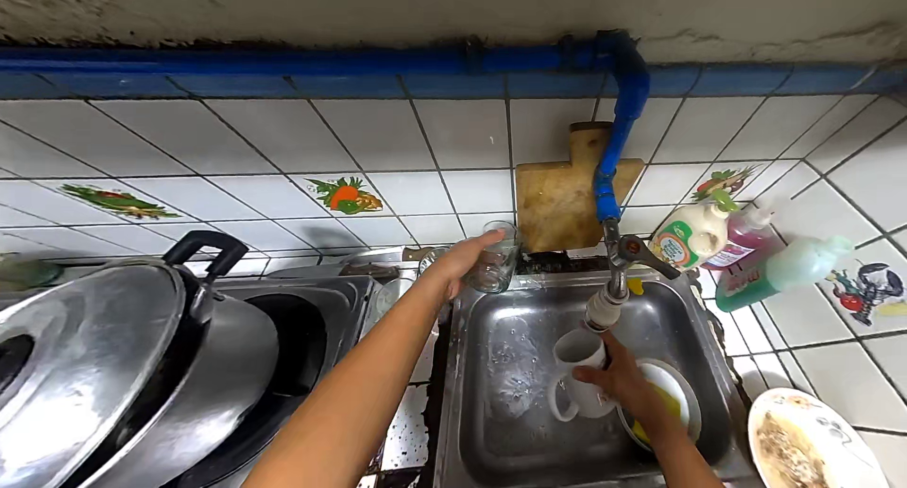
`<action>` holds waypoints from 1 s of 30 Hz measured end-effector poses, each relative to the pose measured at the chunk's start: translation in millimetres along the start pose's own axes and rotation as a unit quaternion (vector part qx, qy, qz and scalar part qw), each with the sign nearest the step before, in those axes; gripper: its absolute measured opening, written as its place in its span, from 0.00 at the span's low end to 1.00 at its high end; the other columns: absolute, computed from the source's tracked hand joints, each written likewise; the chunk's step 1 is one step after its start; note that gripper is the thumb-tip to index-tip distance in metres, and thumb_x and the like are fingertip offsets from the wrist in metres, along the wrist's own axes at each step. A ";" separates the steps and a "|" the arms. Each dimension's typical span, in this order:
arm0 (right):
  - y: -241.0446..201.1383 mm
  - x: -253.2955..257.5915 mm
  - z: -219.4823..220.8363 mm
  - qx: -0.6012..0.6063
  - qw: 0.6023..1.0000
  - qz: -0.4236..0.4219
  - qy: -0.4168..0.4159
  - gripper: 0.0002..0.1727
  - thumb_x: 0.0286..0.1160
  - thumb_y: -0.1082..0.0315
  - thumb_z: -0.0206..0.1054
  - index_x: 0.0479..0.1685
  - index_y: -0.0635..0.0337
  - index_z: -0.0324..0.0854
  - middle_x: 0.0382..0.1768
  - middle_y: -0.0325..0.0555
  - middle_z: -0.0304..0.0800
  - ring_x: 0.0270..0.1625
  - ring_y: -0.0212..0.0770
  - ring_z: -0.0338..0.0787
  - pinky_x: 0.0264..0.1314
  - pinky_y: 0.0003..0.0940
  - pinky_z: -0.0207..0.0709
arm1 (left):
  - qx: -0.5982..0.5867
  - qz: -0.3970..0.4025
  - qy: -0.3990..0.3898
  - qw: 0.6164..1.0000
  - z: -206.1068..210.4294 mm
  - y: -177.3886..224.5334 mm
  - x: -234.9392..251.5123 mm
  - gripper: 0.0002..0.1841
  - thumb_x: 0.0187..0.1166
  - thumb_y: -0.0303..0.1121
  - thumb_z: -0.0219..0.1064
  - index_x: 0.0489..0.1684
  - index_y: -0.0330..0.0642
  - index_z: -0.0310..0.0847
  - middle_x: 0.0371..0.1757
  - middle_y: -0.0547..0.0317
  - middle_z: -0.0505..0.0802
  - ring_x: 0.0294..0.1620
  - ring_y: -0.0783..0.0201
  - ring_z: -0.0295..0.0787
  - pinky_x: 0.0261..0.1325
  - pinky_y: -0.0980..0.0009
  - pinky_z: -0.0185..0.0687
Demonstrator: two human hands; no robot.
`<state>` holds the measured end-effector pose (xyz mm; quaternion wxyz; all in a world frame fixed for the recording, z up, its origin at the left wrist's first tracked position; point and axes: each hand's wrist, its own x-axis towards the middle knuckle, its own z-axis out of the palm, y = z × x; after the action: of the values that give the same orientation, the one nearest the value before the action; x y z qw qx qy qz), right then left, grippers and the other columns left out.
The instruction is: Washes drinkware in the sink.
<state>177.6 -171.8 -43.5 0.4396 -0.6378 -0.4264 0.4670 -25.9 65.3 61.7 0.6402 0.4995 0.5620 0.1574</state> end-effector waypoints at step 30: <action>42.8 27.0 39.5 0.410 0.875 0.100 0.236 0.22 0.93 0.53 0.41 0.63 0.56 0.75 0.41 0.43 0.91 0.42 0.34 0.92 0.43 0.35 0.88 | -0.198 -0.168 -0.016 0.966 56.9 -205.8 -77.2 0.32 0.88 0.51 0.59 0.87 0.46 0.60 0.61 0.42 0.89 0.48 0.51 0.88 0.48 0.55 0.82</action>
<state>150.4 -150.4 -97.4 0.7007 -0.5308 -0.0143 0.4766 -74.7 -112.8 -70.4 0.7525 0.2635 0.5852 0.1478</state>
